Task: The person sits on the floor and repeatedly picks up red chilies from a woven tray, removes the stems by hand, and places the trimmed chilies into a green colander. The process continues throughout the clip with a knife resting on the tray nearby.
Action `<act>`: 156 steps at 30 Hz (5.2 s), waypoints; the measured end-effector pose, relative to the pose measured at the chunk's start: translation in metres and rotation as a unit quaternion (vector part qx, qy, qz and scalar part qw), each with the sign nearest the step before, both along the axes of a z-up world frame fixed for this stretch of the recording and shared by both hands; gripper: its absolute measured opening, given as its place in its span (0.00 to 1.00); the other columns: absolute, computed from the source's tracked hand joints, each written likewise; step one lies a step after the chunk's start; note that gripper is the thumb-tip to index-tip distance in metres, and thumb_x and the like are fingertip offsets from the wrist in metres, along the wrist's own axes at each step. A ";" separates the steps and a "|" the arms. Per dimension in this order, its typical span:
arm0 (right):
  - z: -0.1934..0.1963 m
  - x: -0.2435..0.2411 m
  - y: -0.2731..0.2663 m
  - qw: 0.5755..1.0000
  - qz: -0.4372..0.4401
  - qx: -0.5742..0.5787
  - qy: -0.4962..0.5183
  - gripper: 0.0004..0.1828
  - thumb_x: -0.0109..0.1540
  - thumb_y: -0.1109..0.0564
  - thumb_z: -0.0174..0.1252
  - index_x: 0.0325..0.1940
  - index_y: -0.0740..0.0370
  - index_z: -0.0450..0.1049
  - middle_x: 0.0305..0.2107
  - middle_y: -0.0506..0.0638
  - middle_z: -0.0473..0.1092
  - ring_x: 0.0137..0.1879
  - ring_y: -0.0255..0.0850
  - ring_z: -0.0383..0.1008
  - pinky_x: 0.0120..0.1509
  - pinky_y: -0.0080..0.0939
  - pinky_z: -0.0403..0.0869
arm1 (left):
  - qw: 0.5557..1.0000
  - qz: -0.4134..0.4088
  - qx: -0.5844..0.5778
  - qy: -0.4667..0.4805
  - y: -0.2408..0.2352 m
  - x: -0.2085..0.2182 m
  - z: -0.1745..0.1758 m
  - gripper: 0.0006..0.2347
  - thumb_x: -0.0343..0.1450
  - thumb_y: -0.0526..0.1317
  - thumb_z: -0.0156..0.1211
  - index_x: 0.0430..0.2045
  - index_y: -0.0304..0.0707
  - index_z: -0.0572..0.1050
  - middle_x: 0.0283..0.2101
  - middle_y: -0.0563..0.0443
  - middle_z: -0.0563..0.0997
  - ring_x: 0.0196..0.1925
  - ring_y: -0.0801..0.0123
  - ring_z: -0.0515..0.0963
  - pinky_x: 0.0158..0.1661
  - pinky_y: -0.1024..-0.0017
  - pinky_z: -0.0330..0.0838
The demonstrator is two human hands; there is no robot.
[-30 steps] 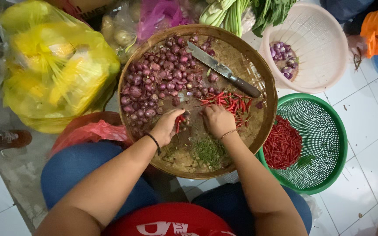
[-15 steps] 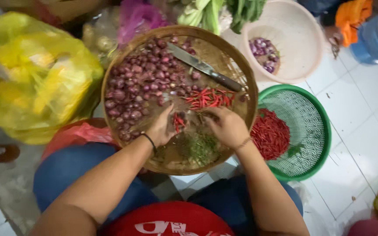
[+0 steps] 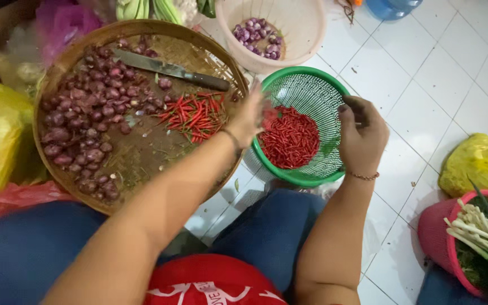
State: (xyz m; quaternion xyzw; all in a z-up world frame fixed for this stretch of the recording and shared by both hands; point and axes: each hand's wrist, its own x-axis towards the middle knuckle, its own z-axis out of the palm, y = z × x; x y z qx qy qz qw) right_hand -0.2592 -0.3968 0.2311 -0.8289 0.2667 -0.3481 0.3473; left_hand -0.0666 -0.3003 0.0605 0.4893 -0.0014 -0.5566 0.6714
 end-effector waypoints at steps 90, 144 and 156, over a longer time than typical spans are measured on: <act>-0.208 0.154 0.143 0.761 0.324 0.489 0.278 0.08 0.63 0.60 0.63 0.47 0.61 0.78 0.35 0.50 0.77 0.39 0.40 0.76 0.45 0.42 0.76 | 0.791 -0.027 0.025 -0.611 0.272 0.041 -0.053 0.10 0.68 0.42 0.71 0.35 0.35 0.84 0.36 0.48 0.84 0.37 0.66 0.81 0.40 0.68 0.76; -0.213 0.162 0.163 0.887 0.312 0.235 0.247 0.08 0.60 0.57 0.66 0.41 0.62 0.79 0.30 0.47 0.78 0.34 0.32 0.77 0.39 0.35 0.76 | 0.971 0.032 0.138 -0.194 0.270 0.037 -0.062 0.10 0.68 0.38 0.69 0.41 0.38 0.80 0.30 0.56 0.82 0.26 0.79 0.76 0.27 0.75 0.70; -0.219 0.164 0.144 0.685 0.320 0.591 0.281 0.04 0.64 0.57 0.59 0.42 0.59 0.75 0.30 0.45 0.74 0.33 0.33 0.73 0.40 0.36 0.74 | 0.980 0.002 0.029 -0.198 0.273 0.036 -0.072 0.07 0.71 0.37 0.65 0.39 0.34 0.79 0.29 0.56 0.80 0.26 0.80 0.74 0.27 0.77 0.68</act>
